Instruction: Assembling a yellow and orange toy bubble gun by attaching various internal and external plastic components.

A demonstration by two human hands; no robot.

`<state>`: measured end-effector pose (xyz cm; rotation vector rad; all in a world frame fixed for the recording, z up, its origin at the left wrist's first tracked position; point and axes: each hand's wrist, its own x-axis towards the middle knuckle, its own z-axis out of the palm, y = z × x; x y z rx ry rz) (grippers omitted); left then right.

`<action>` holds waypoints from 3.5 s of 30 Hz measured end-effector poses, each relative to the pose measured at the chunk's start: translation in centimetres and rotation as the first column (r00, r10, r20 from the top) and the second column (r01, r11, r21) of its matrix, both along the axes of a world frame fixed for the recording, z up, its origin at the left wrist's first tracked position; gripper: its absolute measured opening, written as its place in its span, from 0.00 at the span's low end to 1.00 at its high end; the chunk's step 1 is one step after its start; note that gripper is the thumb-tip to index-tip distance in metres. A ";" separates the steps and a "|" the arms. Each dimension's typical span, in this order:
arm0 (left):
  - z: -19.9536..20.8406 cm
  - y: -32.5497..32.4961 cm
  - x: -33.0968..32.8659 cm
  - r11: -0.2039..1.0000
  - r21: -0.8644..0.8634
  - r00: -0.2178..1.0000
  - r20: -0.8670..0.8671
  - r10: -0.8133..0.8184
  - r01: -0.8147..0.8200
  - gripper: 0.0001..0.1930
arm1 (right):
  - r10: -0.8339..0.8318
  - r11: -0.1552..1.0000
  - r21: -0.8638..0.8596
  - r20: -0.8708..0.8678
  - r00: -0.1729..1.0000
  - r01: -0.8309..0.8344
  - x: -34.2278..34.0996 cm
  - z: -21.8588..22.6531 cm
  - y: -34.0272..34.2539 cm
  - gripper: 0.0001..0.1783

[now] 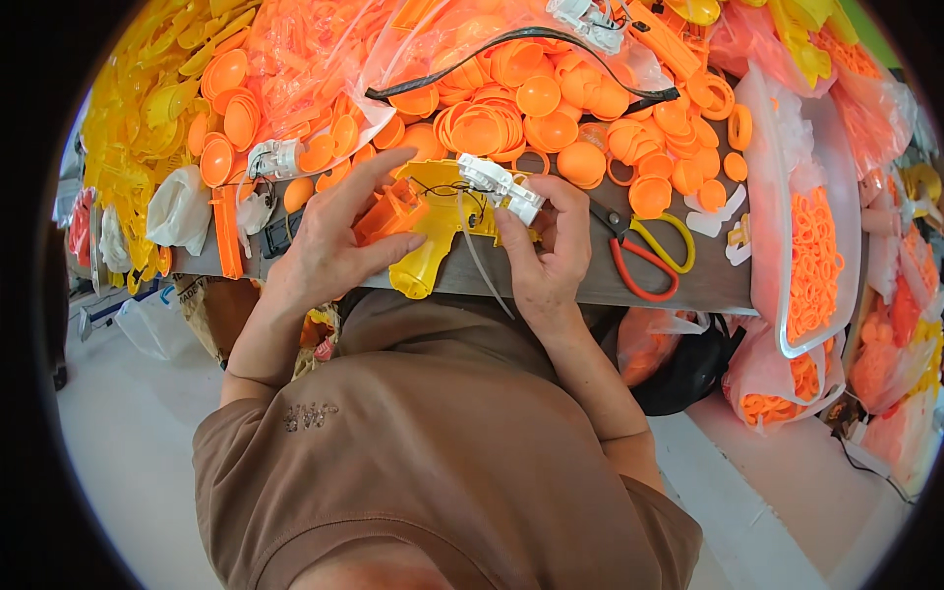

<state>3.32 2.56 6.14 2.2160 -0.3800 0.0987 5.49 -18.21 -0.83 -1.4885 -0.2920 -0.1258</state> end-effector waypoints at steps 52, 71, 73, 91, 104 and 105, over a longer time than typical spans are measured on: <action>-4.4 -3.6 0.6 0.930 0.280 0.935 0.326 0.143 -0.240 0.14 | 0.021 0.986 0.165 -0.064 0.998 -0.010 -0.2 -0.5 -0.5 0.19; -3.2 -3.7 2.0 0.969 -0.225 0.932 0.318 0.171 -0.101 0.12 | 0.382 0.923 0.188 -0.359 0.852 -0.335 2.4 3.2 -1.7 0.14; -3.1 -3.8 2.0 0.964 -0.241 0.938 0.296 0.180 -0.109 0.12 | 0.362 0.932 0.175 -0.392 0.846 -0.318 2.6 3.9 -1.1 0.14; -1.5 -2.0 3.0 0.988 0.150 0.893 0.440 -0.097 0.033 0.06 | 0.313 0.942 0.000 -0.366 0.876 -0.337 3.2 5.2 -0.4 0.13; -3.9 -3.6 2.3 0.997 0.058 0.778 0.628 0.005 -0.054 0.13 | 0.227 0.971 -0.002 -0.303 0.926 -0.238 3.3 4.8 0.7 0.13; -3.8 -3.3 2.5 0.997 0.058 0.779 0.627 0.006 -0.055 0.13 | 0.228 0.971 -0.001 -0.303 0.925 -0.239 3.3 4.9 0.7 0.13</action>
